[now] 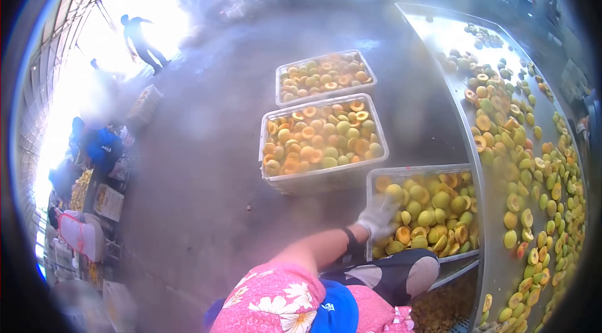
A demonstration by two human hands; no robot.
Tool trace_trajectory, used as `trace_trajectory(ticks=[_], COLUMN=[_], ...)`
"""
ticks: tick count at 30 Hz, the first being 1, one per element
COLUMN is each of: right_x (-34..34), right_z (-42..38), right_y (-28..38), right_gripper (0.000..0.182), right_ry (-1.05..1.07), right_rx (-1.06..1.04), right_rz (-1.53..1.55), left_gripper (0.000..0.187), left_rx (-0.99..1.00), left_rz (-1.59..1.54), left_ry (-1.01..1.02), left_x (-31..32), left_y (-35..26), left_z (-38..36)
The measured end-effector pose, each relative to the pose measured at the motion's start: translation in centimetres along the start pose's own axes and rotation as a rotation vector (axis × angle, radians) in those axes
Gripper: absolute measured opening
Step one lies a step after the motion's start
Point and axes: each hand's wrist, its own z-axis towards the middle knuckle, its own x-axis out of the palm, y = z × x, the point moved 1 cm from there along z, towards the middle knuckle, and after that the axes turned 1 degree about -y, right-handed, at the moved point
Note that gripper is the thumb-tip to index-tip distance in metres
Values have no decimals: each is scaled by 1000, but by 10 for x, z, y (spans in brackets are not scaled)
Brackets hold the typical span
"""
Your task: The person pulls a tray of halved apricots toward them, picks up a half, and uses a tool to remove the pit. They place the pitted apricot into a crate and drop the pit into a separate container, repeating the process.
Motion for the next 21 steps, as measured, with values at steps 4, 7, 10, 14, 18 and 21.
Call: trace_trajectory(ticks=[4, 7, 10, 14, 18, 21], right_x=[-28, 10, 21, 1, 55, 86], right_z=[13, -4, -6, 12, 3, 1], right_y=[22, 6, 7, 6, -10, -19], right_gripper=[43, 44, 43, 46, 48, 48], right_ry=[-96, 6, 75, 260, 141, -415], right_rx=[-49, 9, 80, 223, 405, 38], right_rz=[-131, -160, -99, 95, 609, 304], left_gripper=[77, 76, 75, 77, 78, 76], left_rx=[-3, -19, 109, 260, 254, 281], left_rz=[16, -10, -108, 56, 27, -136], left_ry=[175, 215, 165, 236, 382, 502], left_x=[9, -17, -8, 30, 1, -7], left_y=[-11, -21, -37, -29, -42, -49], left_z=[-5, -8, -31, -34, -31, -13])
